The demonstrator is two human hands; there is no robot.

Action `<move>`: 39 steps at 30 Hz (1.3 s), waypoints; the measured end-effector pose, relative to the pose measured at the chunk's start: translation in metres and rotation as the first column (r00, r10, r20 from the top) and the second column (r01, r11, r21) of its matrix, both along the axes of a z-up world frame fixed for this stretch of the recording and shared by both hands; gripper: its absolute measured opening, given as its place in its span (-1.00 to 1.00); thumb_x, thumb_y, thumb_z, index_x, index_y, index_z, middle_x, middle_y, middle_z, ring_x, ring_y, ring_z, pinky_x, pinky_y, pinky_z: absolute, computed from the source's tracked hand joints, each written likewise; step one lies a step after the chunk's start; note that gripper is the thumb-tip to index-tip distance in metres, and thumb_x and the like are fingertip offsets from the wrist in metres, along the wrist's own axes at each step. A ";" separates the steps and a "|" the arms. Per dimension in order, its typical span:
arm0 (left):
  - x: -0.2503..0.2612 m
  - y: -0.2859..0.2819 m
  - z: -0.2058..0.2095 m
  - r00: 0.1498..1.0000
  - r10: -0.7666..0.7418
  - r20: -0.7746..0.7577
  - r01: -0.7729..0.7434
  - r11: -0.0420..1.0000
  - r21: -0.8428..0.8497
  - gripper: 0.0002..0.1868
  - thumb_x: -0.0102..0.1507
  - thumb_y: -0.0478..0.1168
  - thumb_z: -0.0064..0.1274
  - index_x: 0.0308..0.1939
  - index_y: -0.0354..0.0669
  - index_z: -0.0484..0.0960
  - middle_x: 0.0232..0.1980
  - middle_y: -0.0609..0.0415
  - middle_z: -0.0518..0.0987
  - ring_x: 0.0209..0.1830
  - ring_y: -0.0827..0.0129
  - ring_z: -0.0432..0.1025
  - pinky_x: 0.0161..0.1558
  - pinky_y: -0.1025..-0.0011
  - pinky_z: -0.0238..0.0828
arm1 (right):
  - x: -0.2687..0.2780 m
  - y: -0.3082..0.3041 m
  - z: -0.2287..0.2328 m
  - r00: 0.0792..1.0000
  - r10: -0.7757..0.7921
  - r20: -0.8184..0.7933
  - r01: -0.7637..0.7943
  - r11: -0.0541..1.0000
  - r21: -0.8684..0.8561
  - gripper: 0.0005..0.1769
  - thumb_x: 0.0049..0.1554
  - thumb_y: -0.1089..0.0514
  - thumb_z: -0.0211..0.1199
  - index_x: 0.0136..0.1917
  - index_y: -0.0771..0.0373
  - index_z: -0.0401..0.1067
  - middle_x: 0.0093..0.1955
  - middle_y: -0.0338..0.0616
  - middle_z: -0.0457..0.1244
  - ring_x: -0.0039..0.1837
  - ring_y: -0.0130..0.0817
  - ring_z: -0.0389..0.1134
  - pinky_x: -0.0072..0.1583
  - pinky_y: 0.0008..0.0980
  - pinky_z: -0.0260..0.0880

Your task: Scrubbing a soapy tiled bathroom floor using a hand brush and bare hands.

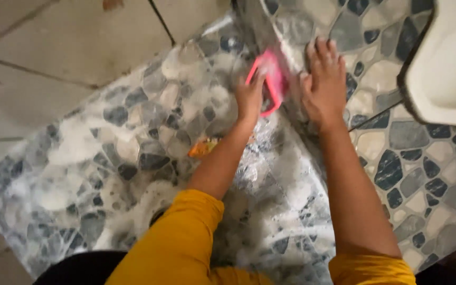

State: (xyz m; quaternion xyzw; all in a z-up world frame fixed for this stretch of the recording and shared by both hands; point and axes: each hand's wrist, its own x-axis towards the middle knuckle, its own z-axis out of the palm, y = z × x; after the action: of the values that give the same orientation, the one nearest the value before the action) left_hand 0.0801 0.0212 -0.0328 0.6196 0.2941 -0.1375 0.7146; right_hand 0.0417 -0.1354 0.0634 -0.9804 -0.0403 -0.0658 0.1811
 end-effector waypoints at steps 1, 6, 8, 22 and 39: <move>0.000 -0.002 -0.013 1.000 -0.008 0.020 0.008 1.000 -0.003 -0.03 0.01 0.23 0.15 0.28 -0.44 0.38 -0.55 0.08 0.40 -0.61 0.43 0.26 -0.55 0.32 0.21 | 0.003 0.002 0.002 1.000 -0.008 0.020 0.008 1.000 -0.003 -0.29 0.39 -0.11 -0.28 0.67 0.27 0.09 0.70 0.09 -0.08 0.70 0.06 -0.25 0.58 0.19 -0.29; -0.018 0.002 0.029 0.999 -0.024 -0.021 0.022 0.994 -0.109 -0.06 0.22 0.08 0.13 0.56 -0.29 0.13 -0.61 0.33 0.24 -0.77 0.63 0.11 -0.75 0.60 0.05 | -0.003 0.003 0.002 0.999 -0.007 -0.033 0.007 1.000 0.013 -0.32 0.35 -0.03 -0.19 0.67 0.21 0.11 0.73 -0.06 -0.12 0.72 -0.06 -0.27 0.60 0.13 -0.32; -0.015 0.006 0.066 0.999 0.006 0.038 -0.002 0.992 -0.127 -0.34 0.15 0.10 0.16 0.16 -0.23 0.37 -0.67 0.26 0.25 -0.77 0.59 0.10 -0.71 0.51 0.00 | 0.000 0.001 0.001 1.000 0.007 -0.026 -0.006 1.000 0.025 -0.29 0.36 -0.10 -0.25 0.68 0.22 0.09 0.73 0.00 -0.13 0.72 0.00 -0.28 0.59 0.19 -0.32; 0.053 0.028 0.048 0.938 0.043 0.345 -0.091 0.988 0.124 -0.48 0.00 0.28 0.13 -0.39 -0.13 0.57 -0.50 0.21 0.44 -0.47 0.47 0.28 -0.40 0.39 0.23 | -0.002 0.012 0.005 0.983 0.009 -0.183 -0.047 0.978 -0.204 -0.30 0.45 -0.12 -0.23 0.77 0.08 -0.20 0.77 -0.21 -0.42 0.74 -0.20 -0.53 0.66 0.05 -0.45; 0.091 0.040 -0.002 0.999 0.031 -0.035 -0.026 0.992 0.126 0.37 -0.17 0.51 0.01 0.46 -0.46 0.20 0.33 -0.24 0.49 0.32 0.06 0.43 0.22 0.22 0.42 | 0.066 0.043 0.028 0.928 -0.009 -0.372 -0.106 0.952 -0.288 -0.27 0.44 -0.04 -0.22 0.73 -0.04 -0.47 0.75 -0.31 -0.58 0.75 -0.25 -0.62 0.65 -0.03 -0.67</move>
State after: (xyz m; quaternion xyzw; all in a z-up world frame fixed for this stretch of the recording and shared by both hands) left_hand 0.1708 0.0613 -0.0351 0.6565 0.3241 -0.1199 0.6705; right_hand 0.1074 -0.0921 0.0916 -0.9900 -0.0396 0.1311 0.0346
